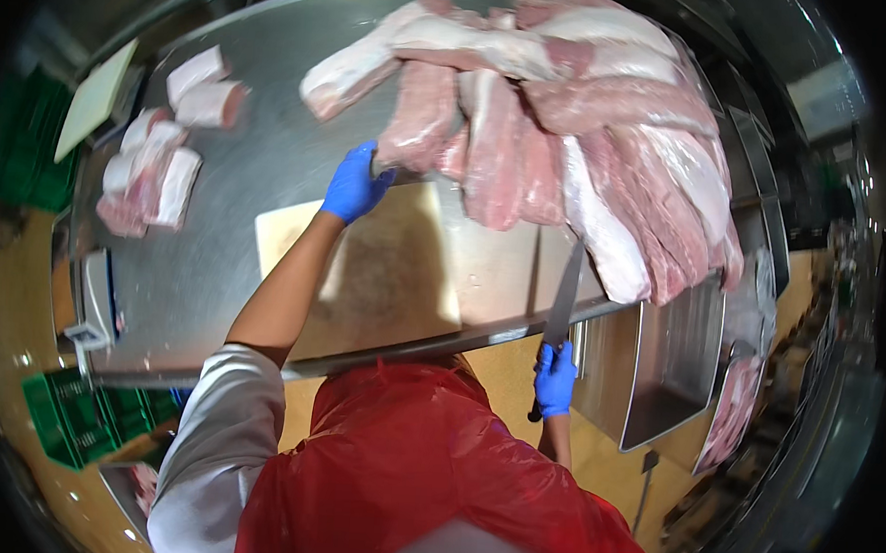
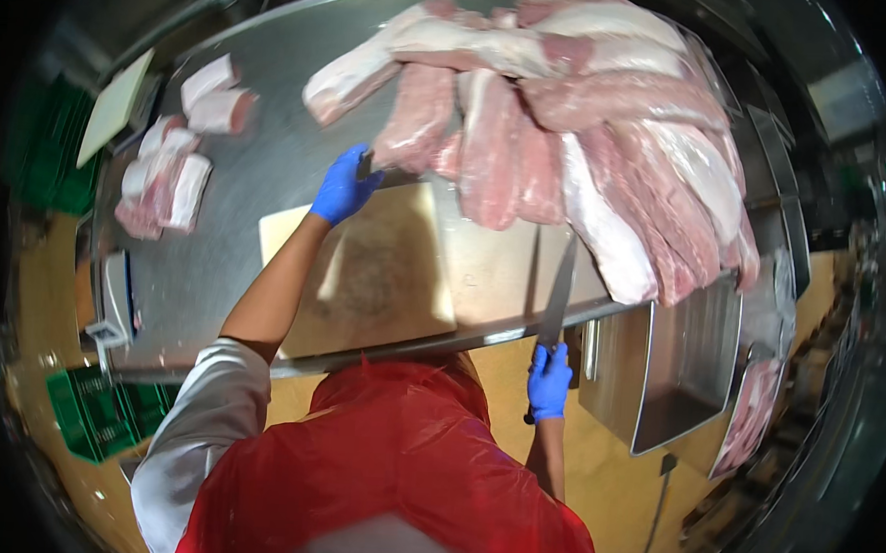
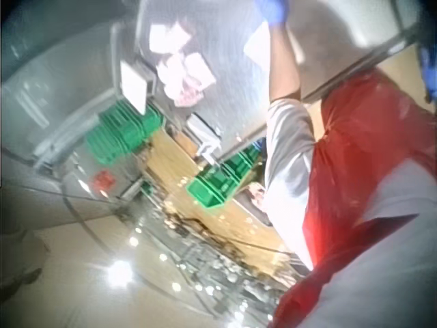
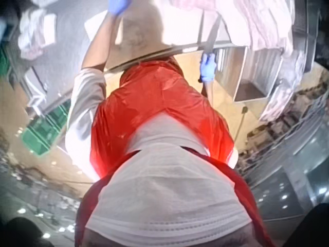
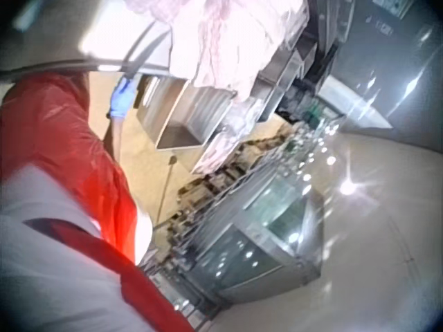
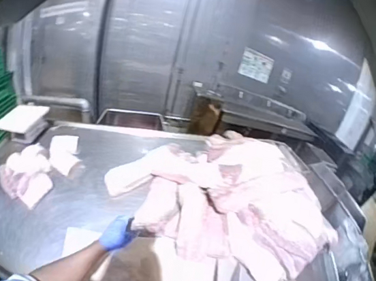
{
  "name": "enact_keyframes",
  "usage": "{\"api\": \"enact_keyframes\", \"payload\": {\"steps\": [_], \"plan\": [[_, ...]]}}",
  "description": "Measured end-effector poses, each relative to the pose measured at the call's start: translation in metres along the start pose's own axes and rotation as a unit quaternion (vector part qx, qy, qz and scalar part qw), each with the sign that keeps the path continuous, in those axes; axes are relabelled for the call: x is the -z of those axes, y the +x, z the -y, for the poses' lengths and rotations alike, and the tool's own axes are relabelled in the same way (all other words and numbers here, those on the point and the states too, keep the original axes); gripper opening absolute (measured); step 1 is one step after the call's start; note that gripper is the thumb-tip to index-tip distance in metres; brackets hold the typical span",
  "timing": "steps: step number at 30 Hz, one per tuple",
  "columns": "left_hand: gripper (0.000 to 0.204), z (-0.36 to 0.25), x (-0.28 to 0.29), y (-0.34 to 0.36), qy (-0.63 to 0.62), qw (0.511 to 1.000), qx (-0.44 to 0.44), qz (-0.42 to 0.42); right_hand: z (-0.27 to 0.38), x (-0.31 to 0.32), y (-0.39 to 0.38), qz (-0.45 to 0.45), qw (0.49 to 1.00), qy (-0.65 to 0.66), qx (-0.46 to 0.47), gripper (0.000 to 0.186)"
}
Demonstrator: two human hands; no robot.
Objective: The person cuts large pieces of pork belly into smaller portions using a knife on a cutting board. The person places the cut pieces into a metal bin and continues processing additional pieces from a pile on the table.
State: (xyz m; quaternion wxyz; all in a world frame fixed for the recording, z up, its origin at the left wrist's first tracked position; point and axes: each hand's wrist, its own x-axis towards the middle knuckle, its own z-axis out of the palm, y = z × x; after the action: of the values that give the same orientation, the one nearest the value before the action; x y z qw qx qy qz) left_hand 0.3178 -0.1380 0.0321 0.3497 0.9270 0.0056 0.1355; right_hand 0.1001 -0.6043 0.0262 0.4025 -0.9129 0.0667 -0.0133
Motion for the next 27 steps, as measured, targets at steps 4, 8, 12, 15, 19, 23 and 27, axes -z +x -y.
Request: {"api": "enact_keyframes", "payload": {"steps": [4,8,12,15,19,23,27], "plan": [[0.091,-0.102,-0.081,0.094,0.058,0.995,0.058,0.059,-0.056,0.062,-0.029,-0.035,0.986,0.027,-0.161,0.019],[0.115,-0.178,-0.165,0.126,0.061,0.977,0.203,0.032,-0.098,0.074,-0.029,-0.042,0.982,0.024,-0.182,0.021],[0.128,-0.192,-0.187,0.132,0.006,0.950,0.312,0.023,-0.100,0.075,-0.009,-0.016,0.979,0.023,-0.203,0.021],[0.105,-0.133,-0.182,0.128,-0.126,0.952,0.279,-0.030,-0.089,0.066,0.014,0.000,0.974,0.105,-0.201,0.019],[0.078,-0.114,-0.162,0.118,-0.433,0.860,0.267,0.039,-0.079,0.066,0.035,0.023,0.977,0.139,-0.161,0.021],[0.062,-0.105,-0.129,0.103,-0.456,0.846,0.254,0.106,-0.070,0.067,0.040,0.030,0.983,0.129,-0.125,0.022],[0.057,-0.142,-0.074,0.094,-0.182,0.954,0.186,0.148,-0.076,0.063,0.037,0.031,0.988,0.116,-0.096,0.021]]}}
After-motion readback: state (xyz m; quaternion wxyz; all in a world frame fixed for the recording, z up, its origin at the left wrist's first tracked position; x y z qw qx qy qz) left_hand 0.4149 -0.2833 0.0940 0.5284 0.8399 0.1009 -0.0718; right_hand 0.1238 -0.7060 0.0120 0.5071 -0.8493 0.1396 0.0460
